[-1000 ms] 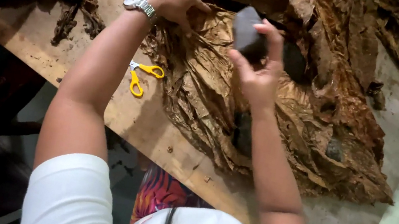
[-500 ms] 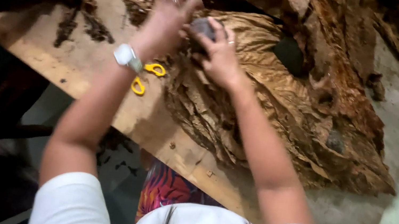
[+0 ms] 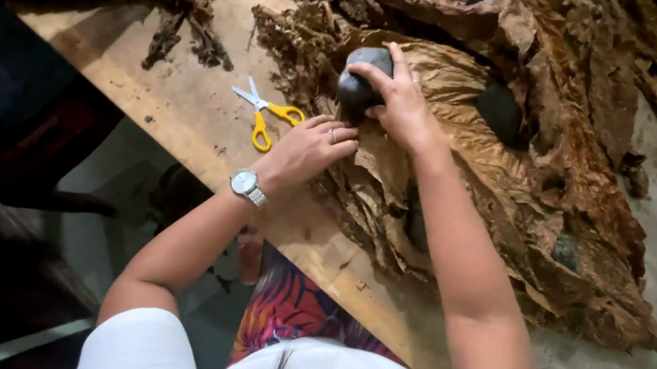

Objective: Trimming and preparing large dried leaves on a wooden table using scissors and stones as weights.

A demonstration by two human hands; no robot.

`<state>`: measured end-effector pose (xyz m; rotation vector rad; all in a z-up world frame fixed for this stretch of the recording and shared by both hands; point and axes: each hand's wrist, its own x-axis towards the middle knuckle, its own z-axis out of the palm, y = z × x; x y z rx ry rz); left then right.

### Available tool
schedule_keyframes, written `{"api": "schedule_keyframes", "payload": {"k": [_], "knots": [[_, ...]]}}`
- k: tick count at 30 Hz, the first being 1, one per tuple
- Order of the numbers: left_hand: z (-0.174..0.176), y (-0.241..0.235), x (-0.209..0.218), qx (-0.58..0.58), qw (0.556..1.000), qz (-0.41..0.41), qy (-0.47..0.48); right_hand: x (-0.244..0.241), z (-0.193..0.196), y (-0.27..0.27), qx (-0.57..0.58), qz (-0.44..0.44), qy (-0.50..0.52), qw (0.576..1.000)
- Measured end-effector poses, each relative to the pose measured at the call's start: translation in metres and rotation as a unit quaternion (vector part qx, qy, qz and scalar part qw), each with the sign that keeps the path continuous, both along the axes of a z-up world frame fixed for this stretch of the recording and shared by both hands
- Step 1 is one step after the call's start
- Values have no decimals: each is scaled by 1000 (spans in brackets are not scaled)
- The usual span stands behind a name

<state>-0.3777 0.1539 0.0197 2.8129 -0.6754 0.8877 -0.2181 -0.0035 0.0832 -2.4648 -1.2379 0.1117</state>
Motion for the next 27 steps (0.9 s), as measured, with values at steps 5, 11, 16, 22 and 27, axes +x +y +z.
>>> {"api": "schedule_keyframes", "payload": {"k": [5,11,16,22,27], "knots": [[15,-11,-24,-68,989,-9,129,-14,-5,5,77,-43,57,994],[12,-20,-39,-117,989,21,88,-17,-25,1,102,-24,-14,994],[12,-26,-54,-156,982,34,103,-30,10,-47,191,22,72,979],[48,-53,-60,-171,978,62,99,-102,62,-188,290,-76,-2,954],[43,-104,-32,-116,990,-56,49,-180,21,-229,281,-265,27,922]]}}
